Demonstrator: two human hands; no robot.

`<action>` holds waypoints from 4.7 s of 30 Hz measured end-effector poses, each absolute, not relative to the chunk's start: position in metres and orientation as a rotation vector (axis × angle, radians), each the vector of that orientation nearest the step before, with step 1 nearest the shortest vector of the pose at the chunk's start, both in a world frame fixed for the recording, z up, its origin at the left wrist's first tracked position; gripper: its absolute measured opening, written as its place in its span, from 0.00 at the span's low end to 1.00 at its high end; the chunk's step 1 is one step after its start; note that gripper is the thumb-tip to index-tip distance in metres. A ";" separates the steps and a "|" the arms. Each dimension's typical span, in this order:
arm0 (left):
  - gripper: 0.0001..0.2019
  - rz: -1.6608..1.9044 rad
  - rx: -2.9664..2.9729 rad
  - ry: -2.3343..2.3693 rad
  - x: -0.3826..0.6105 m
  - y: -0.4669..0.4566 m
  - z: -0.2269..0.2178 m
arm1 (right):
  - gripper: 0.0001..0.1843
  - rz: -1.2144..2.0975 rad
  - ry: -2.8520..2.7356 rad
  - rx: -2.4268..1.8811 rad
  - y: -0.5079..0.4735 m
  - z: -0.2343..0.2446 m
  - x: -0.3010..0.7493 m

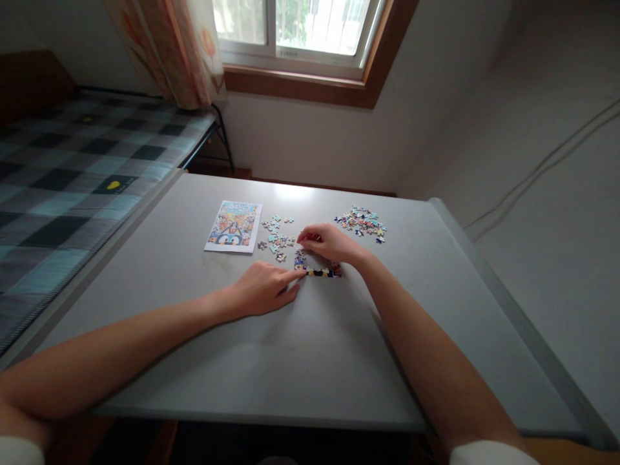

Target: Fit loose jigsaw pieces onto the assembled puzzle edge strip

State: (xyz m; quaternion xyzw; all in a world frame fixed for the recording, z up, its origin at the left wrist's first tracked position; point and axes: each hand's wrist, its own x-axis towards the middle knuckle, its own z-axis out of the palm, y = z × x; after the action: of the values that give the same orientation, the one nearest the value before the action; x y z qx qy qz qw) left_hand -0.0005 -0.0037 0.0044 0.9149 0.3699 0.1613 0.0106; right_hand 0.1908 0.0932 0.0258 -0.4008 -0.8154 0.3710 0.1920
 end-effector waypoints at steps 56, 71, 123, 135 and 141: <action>0.24 0.586 2.718 1.463 -0.004 0.009 0.001 | 0.12 0.425 -2.149 -1.277 0.073 -0.008 0.246; 0.18 0.636 2.776 1.189 -0.005 0.008 0.003 | 0.12 0.428 -2.149 -1.292 0.072 -0.007 0.245; 0.15 0.542 2.799 1.129 -0.006 0.008 0.004 | 0.14 0.414 -2.124 -1.170 0.075 -0.011 0.248; 0.15 0.540 2.804 1.137 -0.007 0.007 0.004 | 0.14 0.390 -2.131 -1.234 0.076 -0.011 0.249; 0.15 0.543 2.794 1.137 -0.006 0.007 0.005 | 0.15 0.385 -2.150 -1.240 0.076 -0.013 0.249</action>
State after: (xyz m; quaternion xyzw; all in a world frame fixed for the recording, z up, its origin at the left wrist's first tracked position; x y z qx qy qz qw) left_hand -0.0060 0.0069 0.0054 0.9109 0.3707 0.1770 0.0383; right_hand 0.2493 0.0765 -0.0130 -0.4694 -0.8139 0.1458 0.3098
